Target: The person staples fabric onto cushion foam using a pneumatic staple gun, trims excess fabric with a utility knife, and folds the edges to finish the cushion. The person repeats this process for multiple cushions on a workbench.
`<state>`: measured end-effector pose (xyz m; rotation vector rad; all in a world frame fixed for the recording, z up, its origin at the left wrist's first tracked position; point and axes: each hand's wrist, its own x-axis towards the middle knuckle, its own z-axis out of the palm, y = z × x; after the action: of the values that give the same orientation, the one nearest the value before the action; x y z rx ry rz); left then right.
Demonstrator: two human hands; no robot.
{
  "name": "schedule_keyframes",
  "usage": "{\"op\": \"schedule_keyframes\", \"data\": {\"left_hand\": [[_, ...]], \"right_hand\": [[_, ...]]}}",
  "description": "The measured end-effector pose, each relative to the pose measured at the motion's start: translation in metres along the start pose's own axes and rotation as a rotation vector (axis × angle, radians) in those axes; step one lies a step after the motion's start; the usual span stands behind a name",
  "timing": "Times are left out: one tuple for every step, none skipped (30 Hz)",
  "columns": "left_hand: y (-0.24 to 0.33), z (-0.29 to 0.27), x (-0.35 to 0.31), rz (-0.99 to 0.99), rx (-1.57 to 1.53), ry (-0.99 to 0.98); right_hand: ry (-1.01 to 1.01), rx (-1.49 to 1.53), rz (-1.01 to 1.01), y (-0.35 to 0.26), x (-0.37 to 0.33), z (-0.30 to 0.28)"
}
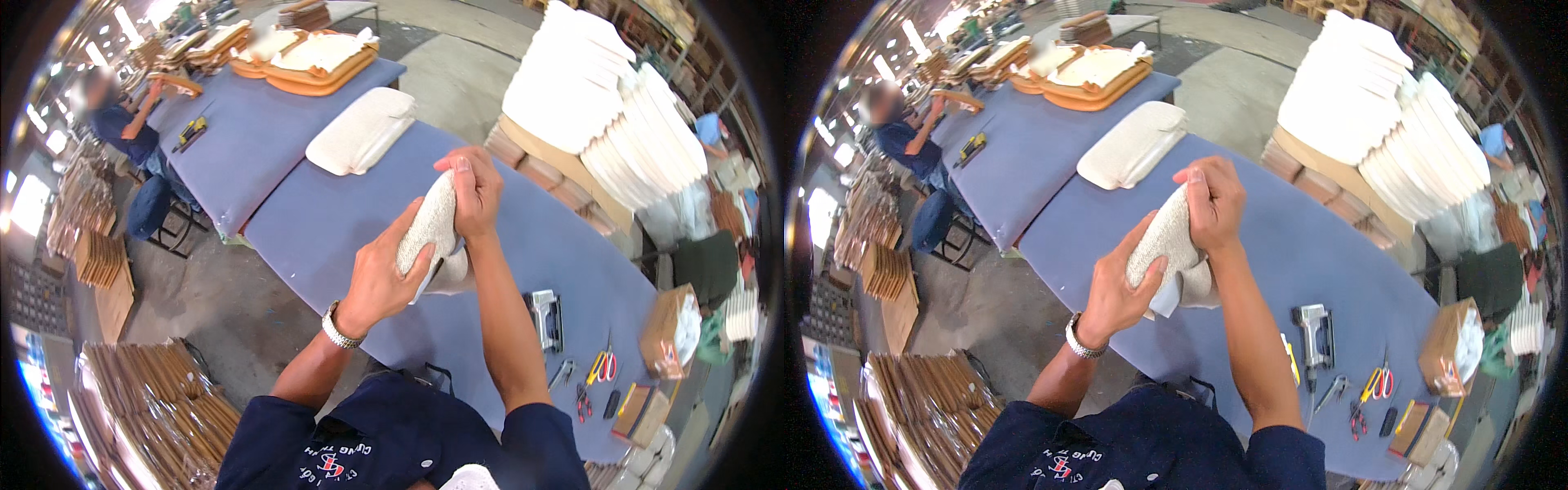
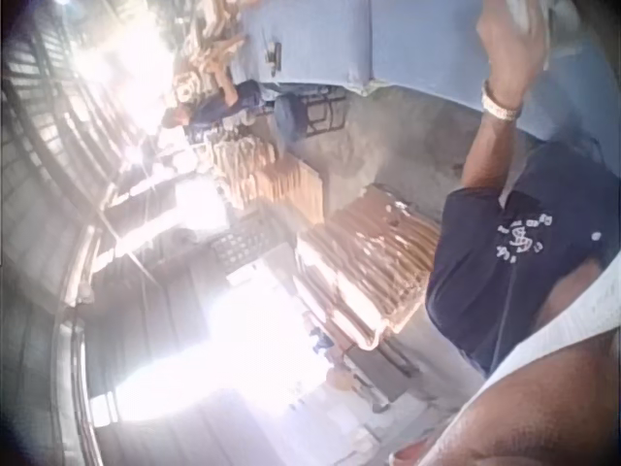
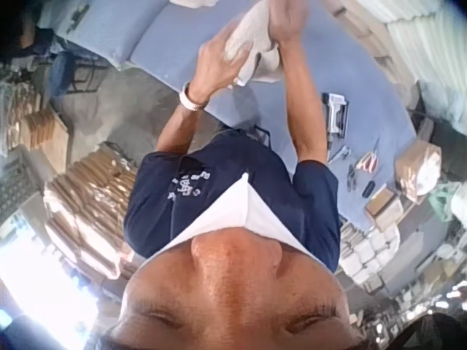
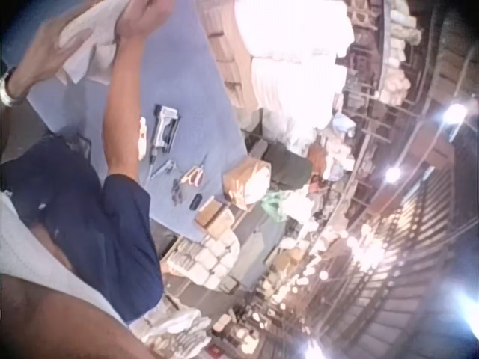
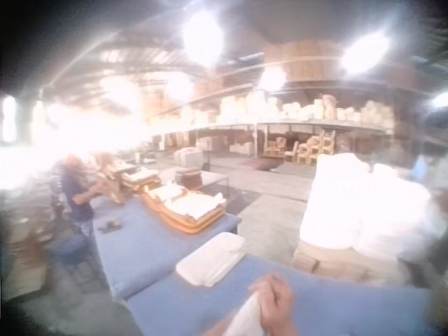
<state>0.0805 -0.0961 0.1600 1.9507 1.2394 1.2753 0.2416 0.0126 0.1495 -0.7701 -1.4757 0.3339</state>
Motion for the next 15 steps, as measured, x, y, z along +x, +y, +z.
{"op": "schedule_keyframes", "data": {"left_hand": [[-0.006, -0.004, -0.003, 0.032, -0.007, 0.018], [-0.007, -0.013, -0.003, -0.006, -0.02, -0.008], [-0.006, -0.018, -0.004, -0.042, -0.029, -0.025], [-0.006, -0.021, -0.003, -0.071, -0.04, -0.04], [-0.011, -0.023, -0.004, 0.011, -0.002, -0.037], [-0.007, -0.032, -0.006, -0.045, -0.036, -0.076], [-0.001, -0.039, -0.01, -0.099, -0.086, -0.121], [-0.001, -0.045, -0.011, -0.09, -0.044, -0.131], [-0.003, -0.053, -0.015, -0.087, -0.004, -0.151], [-0.003, -0.061, -0.019, -0.083, 0.038, -0.174], [-0.003, -0.073, -0.021, -0.116, 0.111, -0.2], [-0.001, -0.084, -0.018, -0.148, 0.174, -0.239], [0.001, -0.093, -0.013, -0.18, 0.238, -0.28], [0.005, -0.098, -0.007, -0.148, 0.327, -0.271], [0.009, -0.103, 0.0, -0.118, 0.416, -0.262]], "right_hand": [[-0.033, -0.005, 0.018, -0.002, -0.001, 0.003], [-0.065, -0.019, 0.072, -0.003, 0.002, 0.007], [-0.1, -0.028, 0.118, 0.0, 0.003, 0.008], [-0.101, 0.035, 0.147, 0.005, 0.006, 0.006], [-0.108, 0.096, 0.177, 0.008, 0.008, 0.005], [-0.128, 0.079, 0.232, 0.007, 0.007, 0.009], [-0.146, 0.046, 0.288, 0.003, 0.006, 0.012], [-0.174, 0.038, 0.284, 0.001, 0.007, 0.016], [-0.194, 0.025, 0.289, -0.001, 0.007, 0.02], [-0.211, 0.012, 0.294, -0.003, 0.01, 0.024], [-0.202, -0.033, 0.241, -0.009, 0.009, 0.034], [-0.185, -0.091, 0.195, -0.017, 0.005, 0.042], [-0.164, -0.148, 0.15, -0.025, 0.0, 0.051], [-0.178, -0.146, 0.122, -0.033, -0.006, 0.06], [-0.192, -0.144, 0.094, -0.042, -0.014, 0.071]]}}
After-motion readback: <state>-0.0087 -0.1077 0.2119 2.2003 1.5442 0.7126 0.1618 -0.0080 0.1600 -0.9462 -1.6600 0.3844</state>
